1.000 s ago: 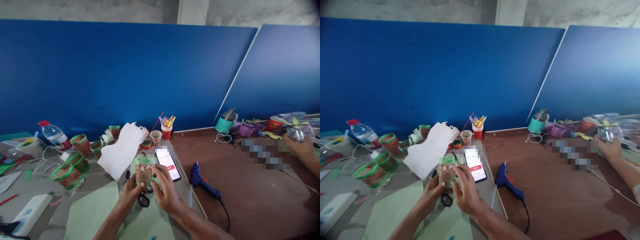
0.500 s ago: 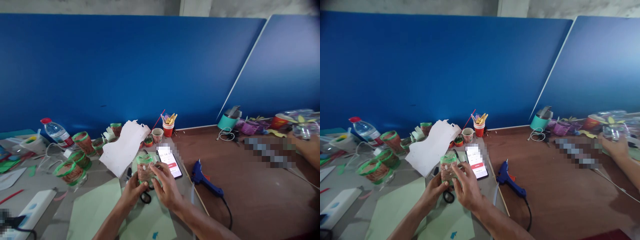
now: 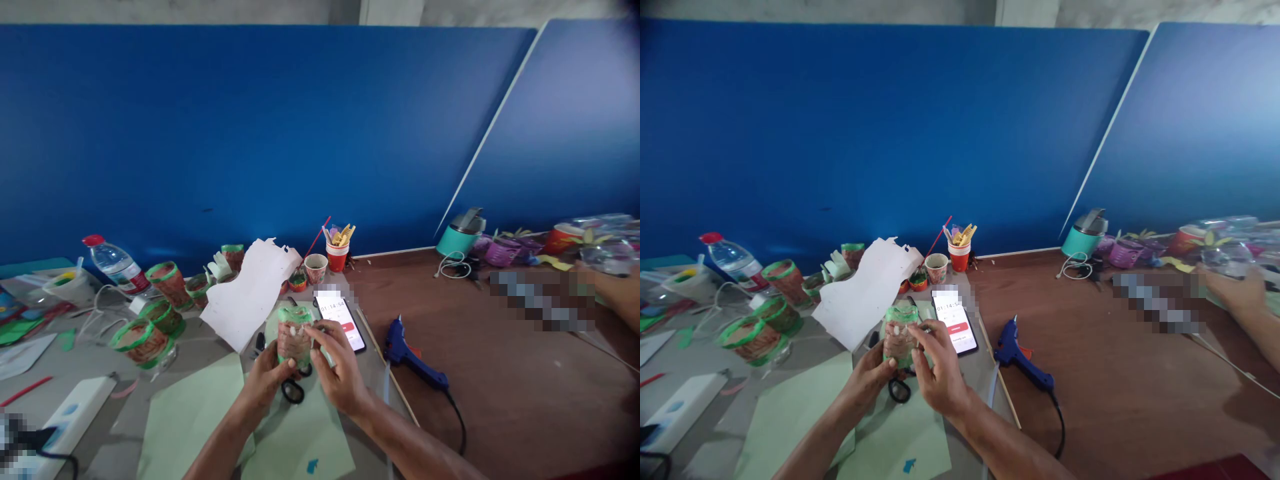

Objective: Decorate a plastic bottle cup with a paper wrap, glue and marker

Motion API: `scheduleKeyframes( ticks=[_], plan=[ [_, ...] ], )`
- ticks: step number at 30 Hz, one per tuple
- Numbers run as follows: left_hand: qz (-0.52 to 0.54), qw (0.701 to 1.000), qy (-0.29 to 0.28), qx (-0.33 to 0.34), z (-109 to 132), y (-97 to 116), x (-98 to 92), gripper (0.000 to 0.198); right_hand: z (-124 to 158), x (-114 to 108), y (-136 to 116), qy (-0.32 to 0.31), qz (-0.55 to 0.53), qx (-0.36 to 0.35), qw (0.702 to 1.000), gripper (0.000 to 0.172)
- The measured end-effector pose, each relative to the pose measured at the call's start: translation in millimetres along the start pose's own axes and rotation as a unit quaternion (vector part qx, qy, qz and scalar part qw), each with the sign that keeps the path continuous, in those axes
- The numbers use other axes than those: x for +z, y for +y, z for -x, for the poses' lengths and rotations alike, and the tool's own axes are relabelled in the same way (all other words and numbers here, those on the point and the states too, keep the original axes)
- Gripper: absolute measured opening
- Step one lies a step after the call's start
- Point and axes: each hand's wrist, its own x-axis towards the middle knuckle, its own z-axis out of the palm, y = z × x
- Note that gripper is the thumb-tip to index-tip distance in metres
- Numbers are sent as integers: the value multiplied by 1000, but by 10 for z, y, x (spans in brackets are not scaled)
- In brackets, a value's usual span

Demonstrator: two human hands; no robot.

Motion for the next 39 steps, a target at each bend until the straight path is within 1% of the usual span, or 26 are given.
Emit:
scheduleKeyframes(
  ticks=[3, 5, 6, 8, 10, 12, 14, 16, 18, 23, 26, 28, 30, 31, 33, 34, 35, 36, 37, 39],
  plan=[
    [22, 1000, 16, -11, -7, -3, -16, 53, 1, -20, -17, 24, -34, 13, 999, 40],
    [28, 999, 29, -16, -19, -18, -30, 53, -1, -13, -8, 40, -51, 30, 997, 36],
    [30, 999, 34, -17, -24, -25, -35, 53, -4, -3, 3, 50, -57, 41, 996, 31],
    [29, 999, 37, -17, -27, -36, -39, 53, -14, 26, 35, 80, -75, 67, 992, 16],
    [26, 999, 37, -13, -27, -43, -39, 52, -27, 58, 66, 108, -106, 110, 982, 2],
    [21, 999, 37, -8, -30, -51, -42, 52, -37, 81, 82, 101, -151, 168, 969, 10],
    [14, 999, 38, -2, -37, -56, -46, 51, -39, 93, 72, 56, -191, 220, 955, 15],
    [4, 999, 39, 4, -44, -55, -44, 52, -37, 96, 41, 10, -205, 241, 949, 19],
    [-13, 999, 39, 10, -47, -42, -33, 53, -36, 92, 4, -13, -192, 230, 954, 24],
    [-47, 998, 45, 17, -29, 32, 22, 55, -54, 65, -35, -9, -132, 179, 975, 36],
    [-48, 997, 50, 15, -17, 69, 46, 54, -50, 59, -4, -9, -108, 176, 978, 45],
    [-48, 997, 53, 14, -15, 75, 52, 54, -36, 61, 29, -4, -110, 177, 978, 47],
    [-46, 997, 55, 12, -16, 65, 51, 55, -20, 69, 64, 12, -114, 184, 976, 46],
    [-45, 997, 58, 11, -18, 55, 49, 57, -12, 75, 79, 28, -113, 188, 975, 43],
    [-44, 997, 59, 8, -23, 29, 42, 59, -2, 91, 108, 63, -122, 201, 970, 26],
    [-43, 997, 58, 9, -25, 15, 39, 61, 2, 101, 121, 74, -138, 209, 965, 22],
    [-42, 997, 56, 12, -27, 1, 35, 62, 5, 113, 133, 76, -161, 216, 960, 32],
    [-41, 998, 52, 16, -29, -13, 31, 63, 7, 125, 145, 69, -188, 225, 954, 46],
    [-41, 998, 45, 20, -30, -27, 27, 64, 7, 137, 155, 56, -214, 231, 947, 56],
    [-44, 998, 29, 25, -33, -52, 21, 64, 4, 157, 169, 30, -246, 236, 940, 63]
  ],
)
